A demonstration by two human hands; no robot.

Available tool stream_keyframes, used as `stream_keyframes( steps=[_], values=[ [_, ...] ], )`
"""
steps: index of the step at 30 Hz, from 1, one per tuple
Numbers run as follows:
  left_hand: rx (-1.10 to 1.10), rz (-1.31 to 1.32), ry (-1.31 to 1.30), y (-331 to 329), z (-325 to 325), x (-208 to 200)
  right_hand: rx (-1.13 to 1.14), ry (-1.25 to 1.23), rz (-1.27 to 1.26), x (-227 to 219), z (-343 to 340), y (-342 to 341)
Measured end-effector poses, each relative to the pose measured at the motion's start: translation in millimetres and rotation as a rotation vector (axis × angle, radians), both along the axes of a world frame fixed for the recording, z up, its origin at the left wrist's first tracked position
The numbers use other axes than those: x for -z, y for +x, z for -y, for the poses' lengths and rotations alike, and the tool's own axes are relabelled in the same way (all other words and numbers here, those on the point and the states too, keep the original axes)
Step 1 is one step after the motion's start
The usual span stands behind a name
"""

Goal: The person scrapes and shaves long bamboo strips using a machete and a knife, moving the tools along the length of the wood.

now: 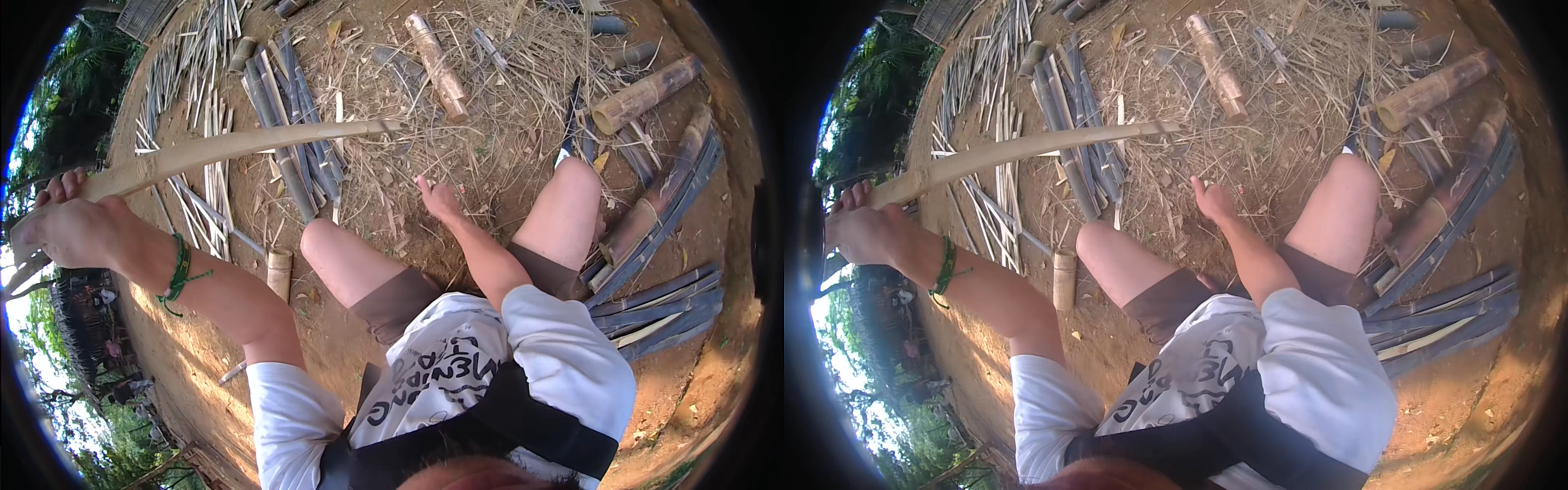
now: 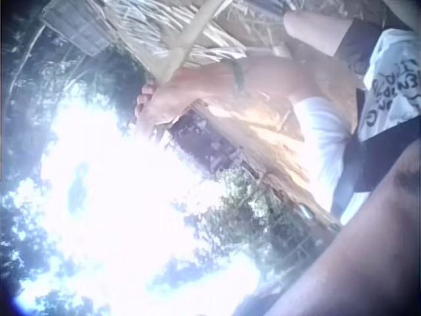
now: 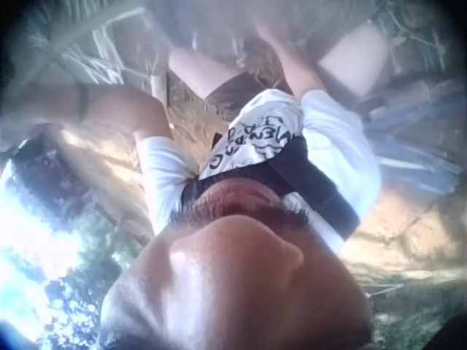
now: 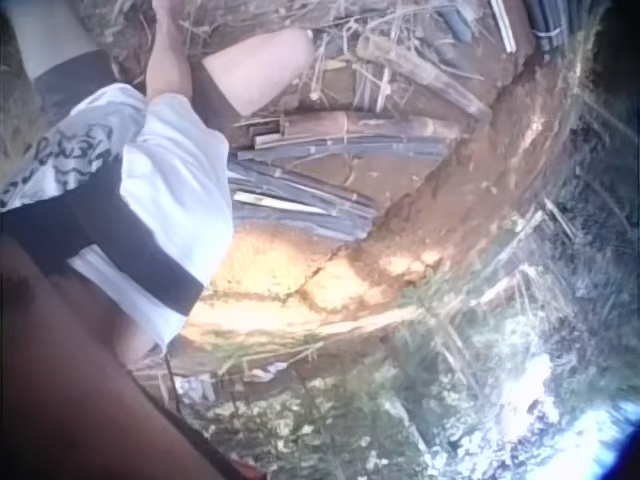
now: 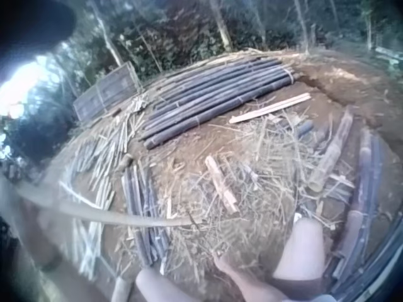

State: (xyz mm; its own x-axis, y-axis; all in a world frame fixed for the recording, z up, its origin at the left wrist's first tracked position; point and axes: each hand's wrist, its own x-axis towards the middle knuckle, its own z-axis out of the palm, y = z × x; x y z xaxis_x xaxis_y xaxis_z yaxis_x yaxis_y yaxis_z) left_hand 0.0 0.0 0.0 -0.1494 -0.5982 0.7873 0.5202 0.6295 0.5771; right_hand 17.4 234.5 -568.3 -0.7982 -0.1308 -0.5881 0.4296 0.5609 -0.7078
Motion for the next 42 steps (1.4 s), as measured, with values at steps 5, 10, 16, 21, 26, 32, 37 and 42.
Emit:
stream_keyframes(
  steps=[5, 10, 16, 21, 26, 32, 37, 42],
  values=[
    [-0.102, -0.058, 0.012, 8.9, -5.9, -0.3, -0.01, -0.031, 0.067, -30.1, 9.2, -49.8],
    [0.128, -0.084, 0.101, -13.6, -8.0, -4.6, 0.122, 0.123, 0.078, 35.3, -18.9, -58.6],
    [0.322, -0.014, -0.024, -1.7, 72.3, -6.3, 0.251, -0.382, 0.229, -27.9, -5.8, -45.9],
    [0.431, -0.053, -0.22, -25.7, 20.8, -7.9, 0.318, -0.406, 0.104, -66.8, -9.2, -34.4],
    [0.469, -0.124, -0.131, -38.0, 11.5, -8.0, 0.108, -0.496, -0.022, -167.6, 35.7, -9.3],
    [0.303, -0.143, -0.075, -34.7, -15.6, -5.7, 0.097, -0.528, -0.408, -168.4, 77.9, 0.5],
    [0.296, -0.149, -0.059, -39.5, -16.5, -6.9, 0.2, -0.424, 0.052, -100.4, 50.9, -5.3],
    [0.248, -0.155, -0.021, -37.9, -22.3, -1.3, 0.068, -0.35, -0.216, -112.3, 49.2, 4.5]
  ],
)
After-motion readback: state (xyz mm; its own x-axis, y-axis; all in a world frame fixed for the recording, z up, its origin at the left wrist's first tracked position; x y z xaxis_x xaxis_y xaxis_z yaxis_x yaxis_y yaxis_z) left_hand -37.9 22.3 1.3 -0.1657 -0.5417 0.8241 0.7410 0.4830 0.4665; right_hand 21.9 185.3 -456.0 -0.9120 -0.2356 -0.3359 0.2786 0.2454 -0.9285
